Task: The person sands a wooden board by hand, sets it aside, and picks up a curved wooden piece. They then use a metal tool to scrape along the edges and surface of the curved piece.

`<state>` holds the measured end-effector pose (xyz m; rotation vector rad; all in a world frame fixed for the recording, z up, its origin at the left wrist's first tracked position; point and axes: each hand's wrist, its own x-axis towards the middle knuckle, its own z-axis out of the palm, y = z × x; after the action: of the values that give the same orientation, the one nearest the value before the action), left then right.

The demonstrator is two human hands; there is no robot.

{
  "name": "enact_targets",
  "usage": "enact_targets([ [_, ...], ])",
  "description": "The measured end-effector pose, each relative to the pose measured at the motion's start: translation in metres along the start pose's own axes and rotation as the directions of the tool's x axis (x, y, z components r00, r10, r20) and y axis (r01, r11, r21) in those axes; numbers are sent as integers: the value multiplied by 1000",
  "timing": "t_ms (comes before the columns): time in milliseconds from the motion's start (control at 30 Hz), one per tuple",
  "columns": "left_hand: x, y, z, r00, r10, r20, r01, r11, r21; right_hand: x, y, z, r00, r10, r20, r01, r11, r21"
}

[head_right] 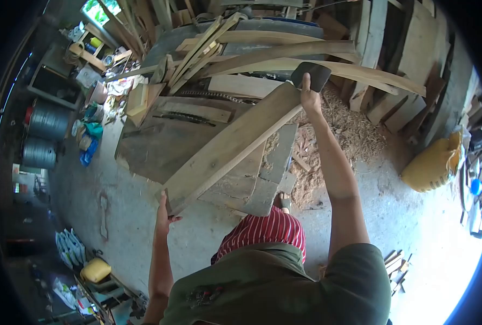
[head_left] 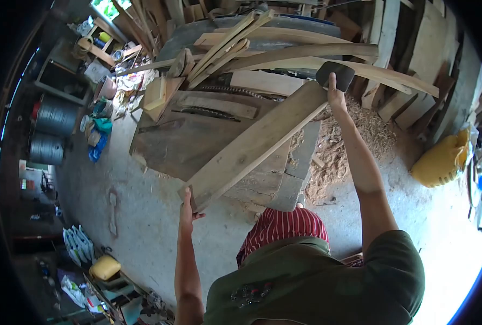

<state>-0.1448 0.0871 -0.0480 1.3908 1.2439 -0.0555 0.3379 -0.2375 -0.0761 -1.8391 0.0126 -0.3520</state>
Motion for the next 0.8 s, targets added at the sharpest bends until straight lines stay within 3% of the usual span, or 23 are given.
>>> enact_targets([
  [67,3,0,-5,1000,8,13,-8,1000,-2,-1,-11,-20,999,-26,36,22,995,93],
  [100,6,2,-7,1000,12,18,-12,1000,-3,0,-21,-38,984,-97,153,110,991,-80],
  [167,8,2,-11,997,-71,0,70,992,107,-10,-28,-51,948,-143,283,214,946,-242],
  [233,9,-1,-11,1000,-21,-19,24,990,140,-30,-29,-51,786,-504,358,618,638,-459],
  [267,9,-1,-12,999,35,-40,-27,984,178,-46,-33,-43,823,-343,453,565,581,-586],
  [300,9,0,-15,999,26,-41,-19,984,180,-63,-19,-32,798,-366,478,602,484,-635],
  [367,6,3,-15,1000,24,-20,-20,978,210,-96,-21,-13,838,-464,287,532,581,-616],
  [433,-7,8,-5,999,43,-28,-38,989,143,-145,-44,-8,823,-393,410,565,646,-513],
  [500,-10,7,6,997,70,-37,-66,994,85,-190,-68,-8,650,-425,630,749,501,-435],
  [533,-8,2,11,997,58,-45,-62,994,-93,-196,-74,-13,616,-460,640,763,551,-338],
  [567,-6,-1,14,998,42,-52,-54,961,-271,-183,-67,-13,616,-465,636,765,545,-342],
  [600,-1,-3,13,998,40,-49,-52,960,-276,-157,-53,-15,641,-447,623,754,519,-403],
  [633,2,-6,12,997,70,14,-59,912,-405,-132,-39,-19,662,-425,617,742,491,-458],
  [667,3,-11,13,992,103,67,-52,846,-531,-102,-34,-21,758,-414,504,650,541,-534],
  [700,2,-14,14,995,82,60,-37,840,-542,-81,-30,-19,836,-393,383,549,590,-592],
  [733,4,-14,15,994,92,53,-46,824,-564,-77,-28,-13,827,-389,405,561,586,-585],
  [800,3,-14,16,994,100,46,-54,804,-592,-74,-25,-3,876,-392,281,476,610,-634],
])
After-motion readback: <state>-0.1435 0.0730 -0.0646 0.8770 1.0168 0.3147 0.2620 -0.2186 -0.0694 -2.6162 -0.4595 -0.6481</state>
